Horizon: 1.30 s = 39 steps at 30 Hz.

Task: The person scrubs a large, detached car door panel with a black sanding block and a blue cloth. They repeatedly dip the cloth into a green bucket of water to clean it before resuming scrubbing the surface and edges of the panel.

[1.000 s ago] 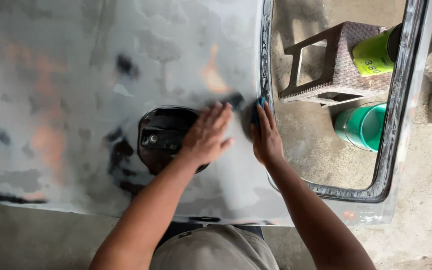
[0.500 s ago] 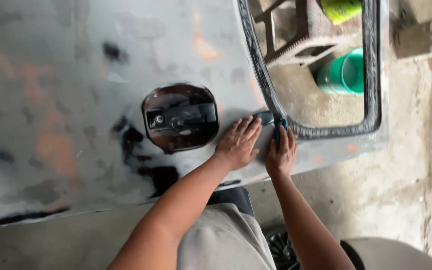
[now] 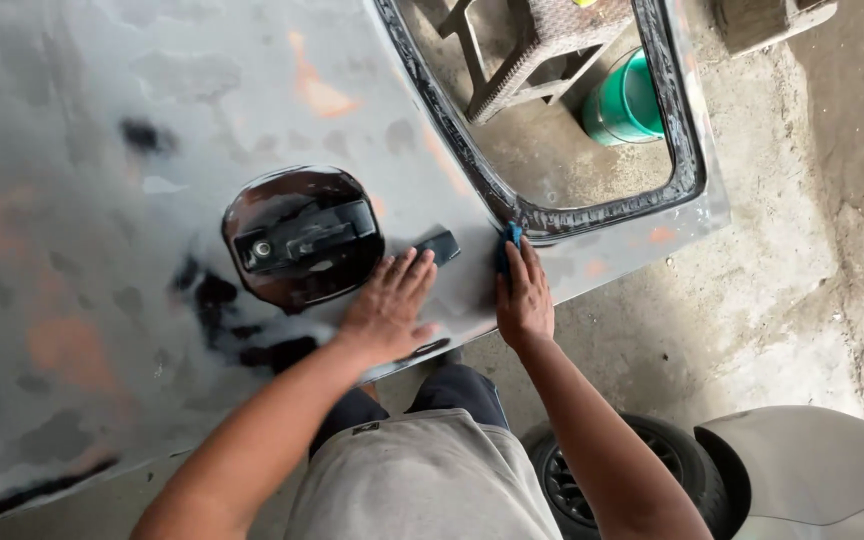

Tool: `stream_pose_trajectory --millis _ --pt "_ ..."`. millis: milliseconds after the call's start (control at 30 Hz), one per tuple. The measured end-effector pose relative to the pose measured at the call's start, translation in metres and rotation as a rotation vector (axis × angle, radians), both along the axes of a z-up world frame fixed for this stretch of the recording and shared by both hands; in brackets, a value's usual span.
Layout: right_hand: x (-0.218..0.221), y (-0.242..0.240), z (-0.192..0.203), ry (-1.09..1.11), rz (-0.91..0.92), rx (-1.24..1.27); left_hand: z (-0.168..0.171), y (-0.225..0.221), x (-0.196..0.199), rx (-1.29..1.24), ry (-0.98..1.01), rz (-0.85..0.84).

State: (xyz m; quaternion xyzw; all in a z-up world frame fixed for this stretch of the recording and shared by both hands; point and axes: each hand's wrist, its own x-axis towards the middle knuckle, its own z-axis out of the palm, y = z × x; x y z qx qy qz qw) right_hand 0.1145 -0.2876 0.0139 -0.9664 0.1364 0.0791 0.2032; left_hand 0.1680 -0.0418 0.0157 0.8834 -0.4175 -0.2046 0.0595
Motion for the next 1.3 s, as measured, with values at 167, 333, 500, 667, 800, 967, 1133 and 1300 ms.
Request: stream_pose_trajectory --millis 167,333,500,667,800,967,1133,1300 --pt "0.001 -0.055 -0.019 -0.013 0.143 -0.066 -0.036 -0.013 0.032 -0.053 -0.105 0.302" --pt "0.021 -0.109 -0.015 0.028 -0.016 -0.012 0.003 -0.090 -0.020 -0.017 0.111 0.467" --pt "0.019 -0.148 -0.012 0.054 0.237 -0.028 -0.014 -0.082 -0.026 -0.250 0.075 0.464" --pt "0.017 -0.157 0.000 0.129 0.337 -0.028 -0.012 -0.110 -0.043 0.050 -0.162 0.734" --pt "0.016 -0.164 0.006 0.149 0.384 -0.035 0.009 -0.156 -0.069 0.076 0.050 0.424" --pt "0.020 -0.170 -0.001 0.146 0.442 -0.013 0.018 -0.099 -0.086 -0.049 0.159 0.605" --pt "0.016 -0.184 -0.022 0.092 0.471 0.005 -0.038 -0.062 -0.123 0.048 -0.221 1.160" --pt "0.020 -0.175 -0.011 0.074 0.454 -0.007 0.039 -0.158 -0.108 -0.078 0.203 0.880"
